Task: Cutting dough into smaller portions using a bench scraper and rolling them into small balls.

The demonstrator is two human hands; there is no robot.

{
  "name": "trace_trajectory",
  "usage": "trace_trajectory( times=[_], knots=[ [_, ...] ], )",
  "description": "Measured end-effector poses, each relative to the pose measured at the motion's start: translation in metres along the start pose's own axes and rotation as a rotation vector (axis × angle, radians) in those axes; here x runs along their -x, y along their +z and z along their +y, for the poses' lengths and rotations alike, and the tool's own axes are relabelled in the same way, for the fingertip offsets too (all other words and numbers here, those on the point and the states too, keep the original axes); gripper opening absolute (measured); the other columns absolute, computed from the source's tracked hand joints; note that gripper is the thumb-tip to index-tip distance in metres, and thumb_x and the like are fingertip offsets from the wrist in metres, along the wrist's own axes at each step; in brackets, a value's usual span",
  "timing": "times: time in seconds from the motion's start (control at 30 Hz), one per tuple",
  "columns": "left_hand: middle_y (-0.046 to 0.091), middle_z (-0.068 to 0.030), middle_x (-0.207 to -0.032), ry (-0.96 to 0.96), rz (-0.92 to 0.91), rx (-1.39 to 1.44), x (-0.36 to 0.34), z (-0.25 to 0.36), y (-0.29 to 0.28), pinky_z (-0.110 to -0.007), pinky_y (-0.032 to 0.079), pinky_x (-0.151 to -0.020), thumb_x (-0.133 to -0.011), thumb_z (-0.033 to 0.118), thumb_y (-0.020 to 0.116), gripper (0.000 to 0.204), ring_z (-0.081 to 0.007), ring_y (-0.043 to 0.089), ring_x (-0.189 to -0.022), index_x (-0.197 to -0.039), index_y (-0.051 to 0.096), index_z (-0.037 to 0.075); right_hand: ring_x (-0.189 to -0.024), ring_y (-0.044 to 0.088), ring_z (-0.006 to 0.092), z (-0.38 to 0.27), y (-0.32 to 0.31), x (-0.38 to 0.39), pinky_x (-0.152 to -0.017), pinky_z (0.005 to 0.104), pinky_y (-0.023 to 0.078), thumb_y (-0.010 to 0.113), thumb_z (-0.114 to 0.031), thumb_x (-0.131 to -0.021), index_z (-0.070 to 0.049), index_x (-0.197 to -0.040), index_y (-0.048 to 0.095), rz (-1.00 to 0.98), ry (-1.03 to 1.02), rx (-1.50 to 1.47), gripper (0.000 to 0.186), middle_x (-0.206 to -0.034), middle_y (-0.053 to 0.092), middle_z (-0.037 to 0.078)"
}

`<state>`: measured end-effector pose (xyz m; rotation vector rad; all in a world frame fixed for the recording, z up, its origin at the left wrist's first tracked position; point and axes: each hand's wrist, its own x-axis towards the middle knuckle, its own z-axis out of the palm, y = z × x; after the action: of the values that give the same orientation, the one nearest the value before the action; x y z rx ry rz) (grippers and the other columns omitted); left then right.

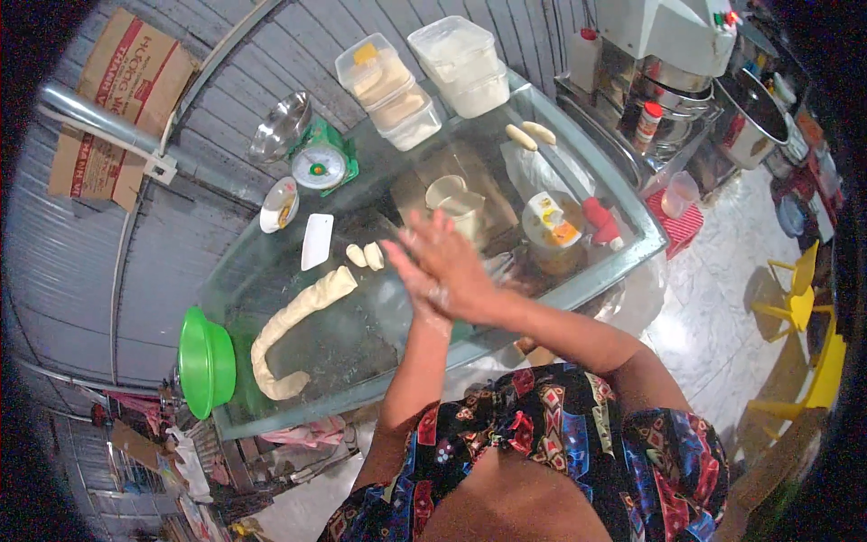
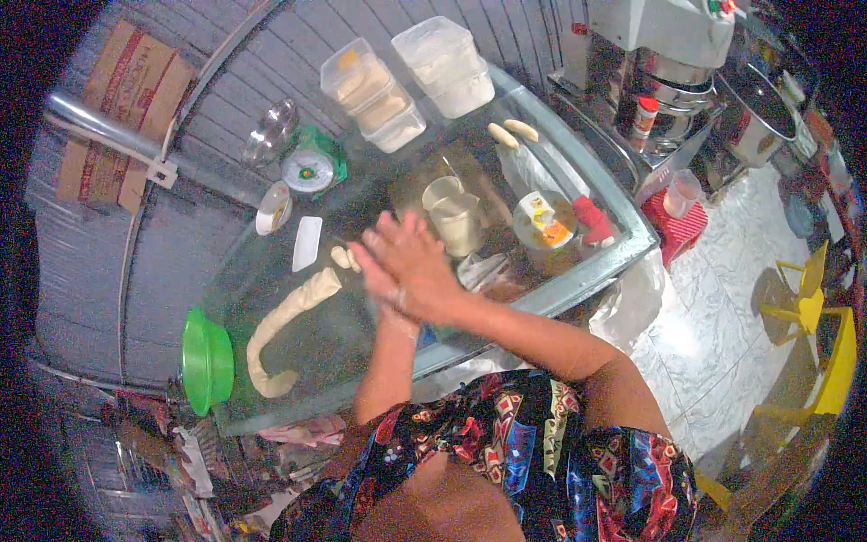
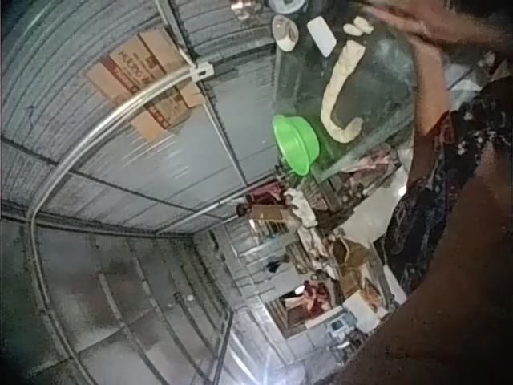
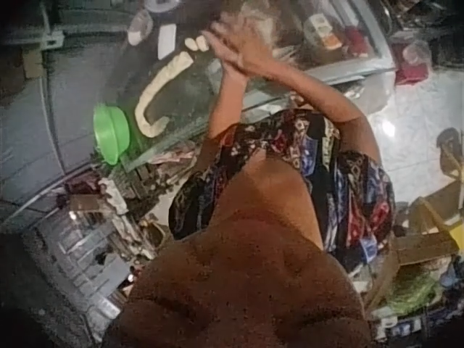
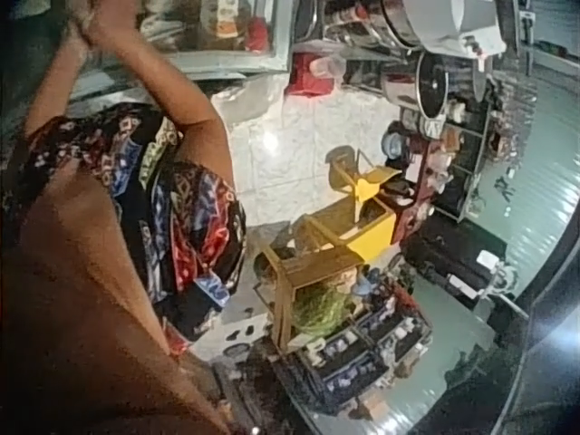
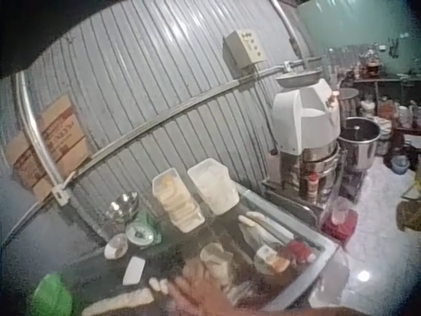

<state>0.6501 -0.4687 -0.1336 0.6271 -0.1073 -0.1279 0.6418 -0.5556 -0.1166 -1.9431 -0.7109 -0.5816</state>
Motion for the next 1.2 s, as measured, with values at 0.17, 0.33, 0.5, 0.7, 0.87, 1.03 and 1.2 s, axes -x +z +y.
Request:
trace_trajectory(
  times=[0.17, 0.33, 0.5, 0.7, 0.87, 1.03, 1.2],
  knots=[
    [0.038, -0.0033, -0.14, 0.121, 0.275, 0.026, -0.011, 0.027, -0.032, -0.053, 0.03, -0.1, -0.078, 0.078, 0.026, 0.073, -0.0208, 0.034, -0.126, -0.127, 0.049, 0.029, -0.129, 0.029, 0.0415, -0.047, -0.004, 0.026, -0.103, 0.0572, 0.018, 0.056, -0.044, -0.08, -0.009, -0.138, 0.031, -0.211, -0.183, -0.108, 0.072, -0.145, 0.022, 0.021],
    [0.025, -0.0061, -0.147, 0.046, 0.057, -0.083, 0.016, 0.002, 0.013, -0.043, 0.018, -0.109, -0.081, 0.074, 0.027, 0.083, -0.023, 0.024, -0.133, -0.143, 0.023, 0.02, -0.132, 0.024, 0.0395, -0.003, -0.001, 0.004, -0.102, 0.0579, 0.02, 0.052, -0.042, -0.083, -0.01, -0.139, 0.029, -0.145, 0.094, -0.035, 0.068, -0.146, 0.02, 0.021],
    [0.022, -0.0043, -0.148, -0.024, 0.044, -0.122, 0.038, -0.023, 0.056, -0.041, 0.011, -0.111, -0.082, 0.073, 0.029, 0.083, -0.023, 0.019, -0.135, -0.144, 0.017, 0.019, -0.128, 0.032, 0.0399, 0.053, -0.016, -0.013, -0.103, 0.0433, 0.026, 0.041, -0.038, -0.091, -0.003, -0.138, 0.028, -0.02, 0.259, -0.143, 0.06, -0.138, 0.034, 0.023],
    [0.013, -0.0054, -0.15, 0.024, 0.263, -0.113, 0.013, 0.0, 0.011, -0.043, 0.01, -0.11, -0.08, 0.076, 0.027, 0.083, -0.024, 0.013, -0.138, -0.144, 0.019, 0.023, -0.131, 0.027, 0.0392, -0.01, -0.001, 0.02, -0.102, 0.0469, 0.026, 0.046, -0.041, -0.087, -0.005, -0.14, 0.026, -0.106, 0.08, -0.035, 0.066, -0.141, 0.029, 0.022],
    [0.012, -0.007, -0.151, 0.035, 0.206, -0.176, 0.011, 0.008, 0.002, -0.046, 0.011, -0.11, -0.079, 0.077, 0.028, 0.084, -0.0247, 0.012, -0.138, -0.144, 0.018, 0.026, -0.133, 0.021, 0.0412, -0.024, -0.004, 0.026, -0.101, 0.0537, 0.022, 0.046, -0.045, -0.086, -0.008, -0.141, 0.023, -0.175, 0.018, -0.086, 0.071, -0.147, 0.017, 0.019],
    [0.025, -0.0064, -0.146, -0.033, 0.133, -0.026, 0.036, -0.027, 0.038, -0.039, 0.018, -0.11, -0.081, 0.072, 0.034, 0.086, -0.0237, 0.025, -0.134, -0.142, 0.022, 0.013, -0.129, 0.029, 0.0408, 0.058, 0.0, 0.007, -0.102, 0.0508, 0.024, 0.041, -0.043, -0.09, -0.008, -0.139, 0.03, -0.245, 0.049, 0.348, 0.061, -0.144, 0.023, 0.021],
    [0.044, -0.0044, -0.132, -0.063, 0.208, -0.134, 0.039, -0.039, 0.028, -0.039, 0.027, -0.106, -0.093, 0.042, 0.04, 0.051, -0.0213, 0.041, -0.122, -0.133, 0.038, 0.011, -0.124, 0.034, 0.0417, 0.051, -0.002, 0.005, -0.099, 0.0508, 0.03, 0.045, -0.04, -0.091, -0.005, -0.13, 0.041, 0.059, 0.434, -0.257, 0.053, -0.136, 0.036, 0.021]
  ],
)
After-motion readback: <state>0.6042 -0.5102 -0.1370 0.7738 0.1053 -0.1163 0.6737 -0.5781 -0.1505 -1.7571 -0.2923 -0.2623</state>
